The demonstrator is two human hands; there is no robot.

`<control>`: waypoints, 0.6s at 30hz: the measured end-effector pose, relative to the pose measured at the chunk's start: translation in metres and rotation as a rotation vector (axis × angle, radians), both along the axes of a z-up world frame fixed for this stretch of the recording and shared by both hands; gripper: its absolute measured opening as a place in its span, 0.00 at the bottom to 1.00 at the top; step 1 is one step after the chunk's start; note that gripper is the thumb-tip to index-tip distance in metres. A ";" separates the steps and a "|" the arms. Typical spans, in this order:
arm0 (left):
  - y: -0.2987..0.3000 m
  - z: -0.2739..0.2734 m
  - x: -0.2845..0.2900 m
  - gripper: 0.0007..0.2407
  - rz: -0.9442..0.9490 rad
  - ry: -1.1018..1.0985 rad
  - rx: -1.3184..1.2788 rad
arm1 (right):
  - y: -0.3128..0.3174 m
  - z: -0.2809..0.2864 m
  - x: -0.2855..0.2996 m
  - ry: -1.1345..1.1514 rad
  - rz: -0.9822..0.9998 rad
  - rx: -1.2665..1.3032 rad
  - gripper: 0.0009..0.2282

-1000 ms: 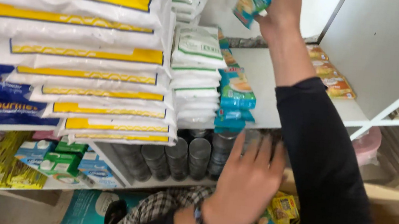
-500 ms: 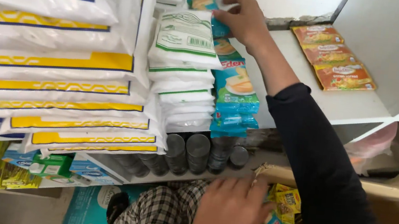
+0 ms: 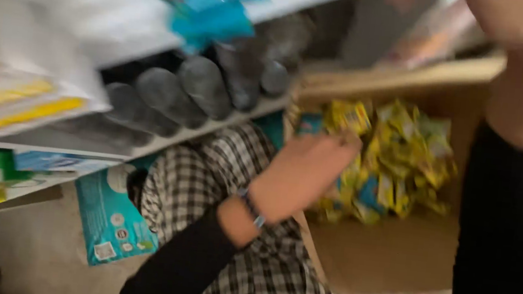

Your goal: Stocking and organizing small food packets from a cardboard box onto shelves.

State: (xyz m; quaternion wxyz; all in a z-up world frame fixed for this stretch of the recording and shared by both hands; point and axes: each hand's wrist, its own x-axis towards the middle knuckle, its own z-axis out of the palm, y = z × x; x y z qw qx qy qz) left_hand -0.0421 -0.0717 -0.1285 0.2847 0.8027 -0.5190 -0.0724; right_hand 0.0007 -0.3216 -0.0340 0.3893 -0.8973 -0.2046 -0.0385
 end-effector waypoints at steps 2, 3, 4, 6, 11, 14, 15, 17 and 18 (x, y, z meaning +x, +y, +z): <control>-0.036 -0.037 -0.001 0.15 -0.065 -0.094 0.101 | -0.024 -0.011 -0.033 0.191 0.020 0.068 0.04; -0.059 -0.059 -0.002 0.10 -0.019 -0.091 0.164 | -0.035 -0.017 -0.048 0.307 0.045 0.115 0.03; -0.081 -0.082 -0.001 0.07 0.029 -0.097 0.230 | -0.045 -0.025 -0.062 0.415 0.074 0.167 0.03; -0.124 -0.084 0.005 0.09 -0.067 -0.044 0.422 | -0.057 -0.074 -0.082 0.615 -0.099 -0.131 0.07; -0.180 -0.173 0.005 0.13 -0.053 0.099 0.609 | -0.063 -0.236 -0.116 0.944 -0.314 -0.853 0.16; -0.185 -0.256 0.011 0.14 0.053 0.227 0.656 | -0.072 -0.328 -0.134 0.800 -0.072 -0.776 0.17; -0.176 -0.271 0.013 0.14 0.031 0.213 0.703 | -0.065 -0.330 -0.136 0.823 0.021 -0.876 0.16; -0.164 -0.278 0.013 0.13 0.013 0.203 0.749 | -0.058 -0.330 -0.136 0.842 0.123 -0.975 0.14; -0.161 -0.270 0.011 0.12 -0.023 0.161 0.776 | -0.058 -0.328 -0.135 0.867 0.041 -0.941 0.14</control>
